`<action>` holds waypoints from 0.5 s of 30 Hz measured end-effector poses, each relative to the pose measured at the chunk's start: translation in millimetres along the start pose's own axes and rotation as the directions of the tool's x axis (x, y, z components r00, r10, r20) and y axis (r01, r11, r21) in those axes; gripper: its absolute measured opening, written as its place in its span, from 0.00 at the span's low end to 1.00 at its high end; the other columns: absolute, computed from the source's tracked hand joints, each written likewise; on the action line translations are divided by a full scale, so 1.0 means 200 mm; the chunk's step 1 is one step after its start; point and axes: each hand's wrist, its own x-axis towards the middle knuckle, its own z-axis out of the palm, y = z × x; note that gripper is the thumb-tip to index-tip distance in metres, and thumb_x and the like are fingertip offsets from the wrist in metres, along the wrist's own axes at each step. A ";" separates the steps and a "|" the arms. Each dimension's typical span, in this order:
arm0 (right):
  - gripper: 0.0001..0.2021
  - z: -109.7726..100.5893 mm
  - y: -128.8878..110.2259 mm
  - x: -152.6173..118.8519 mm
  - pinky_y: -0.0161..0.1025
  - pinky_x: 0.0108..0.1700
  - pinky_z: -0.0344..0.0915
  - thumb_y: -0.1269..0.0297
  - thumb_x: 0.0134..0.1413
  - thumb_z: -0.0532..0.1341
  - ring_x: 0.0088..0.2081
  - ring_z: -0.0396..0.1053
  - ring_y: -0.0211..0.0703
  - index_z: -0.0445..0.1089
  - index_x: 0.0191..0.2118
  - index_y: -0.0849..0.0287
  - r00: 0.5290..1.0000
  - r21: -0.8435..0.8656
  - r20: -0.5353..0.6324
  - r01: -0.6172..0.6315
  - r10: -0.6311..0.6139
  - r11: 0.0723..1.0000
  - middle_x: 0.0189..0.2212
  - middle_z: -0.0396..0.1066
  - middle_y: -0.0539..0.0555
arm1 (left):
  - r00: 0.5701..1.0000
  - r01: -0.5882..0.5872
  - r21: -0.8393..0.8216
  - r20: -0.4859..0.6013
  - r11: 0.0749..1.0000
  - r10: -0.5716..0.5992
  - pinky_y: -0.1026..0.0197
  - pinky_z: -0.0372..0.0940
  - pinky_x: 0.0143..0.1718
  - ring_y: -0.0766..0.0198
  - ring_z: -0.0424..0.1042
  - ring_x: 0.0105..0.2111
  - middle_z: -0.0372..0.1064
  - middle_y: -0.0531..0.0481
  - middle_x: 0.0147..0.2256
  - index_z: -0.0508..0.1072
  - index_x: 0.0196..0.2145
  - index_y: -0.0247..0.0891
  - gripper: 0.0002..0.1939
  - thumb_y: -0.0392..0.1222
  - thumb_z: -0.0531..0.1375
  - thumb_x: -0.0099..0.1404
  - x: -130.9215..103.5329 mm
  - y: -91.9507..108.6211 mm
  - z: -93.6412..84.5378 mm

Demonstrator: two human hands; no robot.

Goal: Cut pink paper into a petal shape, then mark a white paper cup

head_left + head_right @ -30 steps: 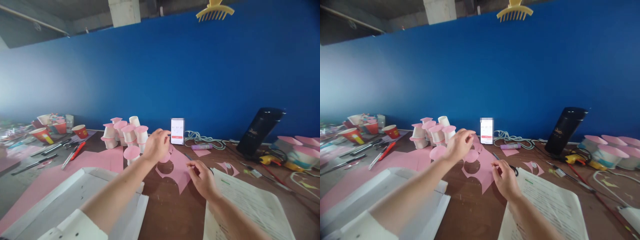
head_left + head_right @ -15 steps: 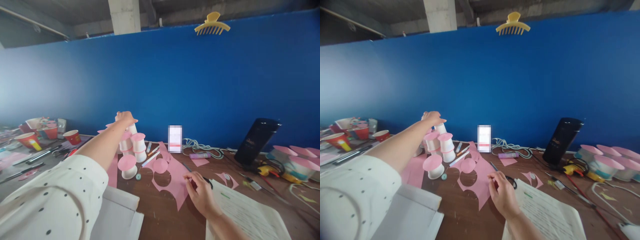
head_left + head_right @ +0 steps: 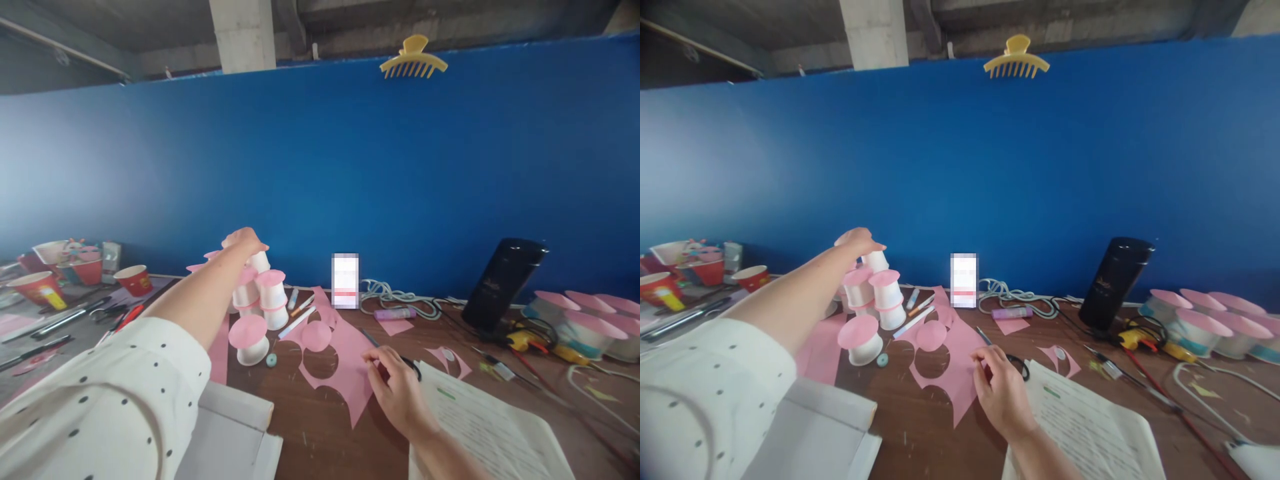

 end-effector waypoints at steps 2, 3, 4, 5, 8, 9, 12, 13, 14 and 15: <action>0.08 0.00 0.00 0.00 0.36 0.36 0.65 0.67 0.59 0.54 0.30 0.69 0.39 0.69 0.40 0.55 1.000 -0.001 -0.002 -0.001 0.001 1.000 0.35 0.71 0.53 | 0.998 0.059 0.040 0.016 0.997 -0.060 0.50 0.66 0.37 0.41 0.73 0.42 0.74 0.35 0.40 0.76 0.36 0.36 0.27 0.60 0.68 0.44 -0.03 0.03 -0.06; 0.08 0.00 0.00 0.00 0.36 0.36 0.65 0.67 0.59 0.54 0.31 0.69 0.39 0.69 0.39 0.55 1.000 -0.003 -0.001 -0.003 0.003 1.000 0.35 0.71 0.53 | 0.998 0.055 0.052 0.012 0.997 -0.056 0.51 0.66 0.37 0.42 0.73 0.43 0.74 0.35 0.41 0.76 0.36 0.36 0.27 0.59 0.67 0.45 -0.04 0.04 -0.09; 0.08 0.00 0.00 0.00 0.36 0.36 0.65 0.67 0.59 0.54 0.31 0.70 0.40 0.69 0.39 0.55 1.000 -0.005 0.000 0.000 0.000 1.000 0.35 0.71 0.53 | 0.998 0.061 0.062 0.022 0.996 -0.062 0.51 0.65 0.38 0.43 0.73 0.43 0.74 0.36 0.42 0.76 0.37 0.36 0.26 0.59 0.67 0.46 -0.05 0.06 -0.12; 0.08 0.00 0.00 0.00 0.36 0.36 0.65 0.67 0.59 0.54 0.31 0.70 0.40 0.69 0.38 0.55 1.000 -0.007 0.000 0.003 -0.003 1.000 0.35 0.71 0.53 | 0.998 0.062 0.063 0.019 0.996 -0.063 0.52 0.65 0.38 0.43 0.72 0.43 0.74 0.36 0.42 0.75 0.38 0.36 0.26 0.59 0.66 0.48 -0.06 0.06 -0.15; 0.08 0.00 0.00 0.00 0.36 0.36 0.65 0.67 0.58 0.54 0.31 0.70 0.40 0.69 0.39 0.55 1.000 -0.011 0.004 0.006 -0.006 1.000 0.35 0.71 0.53 | 0.998 0.058 0.053 -0.002 0.997 -0.058 0.52 0.65 0.38 0.43 0.72 0.43 0.74 0.36 0.42 0.75 0.38 0.37 0.25 0.58 0.65 0.50 -0.07 0.08 -0.23; 0.08 0.00 0.00 0.00 0.36 0.36 0.65 0.67 0.58 0.54 0.31 0.70 0.40 0.69 0.39 0.55 1.000 -0.013 0.005 0.004 -0.004 1.000 0.35 0.71 0.53 | 0.998 0.050 0.040 -0.024 0.998 -0.049 0.52 0.65 0.38 0.43 0.72 0.43 0.74 0.36 0.42 0.75 0.38 0.37 0.25 0.59 0.64 0.50 -0.07 0.08 -0.25; 0.08 -0.01 -0.01 -0.01 0.36 0.37 0.65 0.67 0.58 0.54 0.31 0.70 0.40 0.69 0.39 0.55 1.000 -0.013 0.008 -0.004 0.004 1.000 0.36 0.71 0.52 | 0.992 0.011 -0.072 -0.127 0.997 -0.021 0.53 0.64 0.37 0.45 0.72 0.42 0.74 0.38 0.41 0.75 0.40 0.37 0.26 0.59 0.65 0.49 -0.08 0.08 -0.33; 0.08 -0.01 -0.01 -0.01 0.36 0.37 0.65 0.67 0.59 0.54 0.32 0.70 0.40 0.69 0.39 0.54 1.000 -0.009 0.010 -0.008 0.008 1.000 0.36 0.71 0.52 | 0.987 -0.007 -0.138 -0.160 0.990 -0.016 0.54 0.64 0.37 0.46 0.73 0.40 0.74 0.40 0.39 0.75 0.40 0.37 0.27 0.59 0.66 0.48 -0.09 0.09 -0.35; 0.08 -0.01 -0.01 -0.01 0.36 0.37 0.65 0.67 0.58 0.54 0.32 0.70 0.39 0.69 0.40 0.54 1.000 -0.004 0.012 -0.011 0.011 1.000 0.36 0.71 0.52 | 0.980 -0.028 -0.212 -0.197 0.977 -0.015 0.54 0.63 0.36 0.47 0.73 0.38 0.74 0.42 0.37 0.75 0.40 0.38 0.27 0.58 0.67 0.46 -0.10 0.10 -0.37; 0.08 -0.01 -0.01 -0.01 0.36 0.37 0.65 0.68 0.58 0.53 0.32 0.70 0.39 0.69 0.40 0.54 1.000 0.000 0.012 -0.014 0.014 1.000 0.36 0.71 0.52 | 0.976 -0.042 -0.311 -0.218 0.950 -0.029 0.55 0.63 0.35 0.49 0.73 0.36 0.73 0.44 0.33 0.75 0.39 0.38 0.27 0.58 0.68 0.45 -0.12 0.11 -0.39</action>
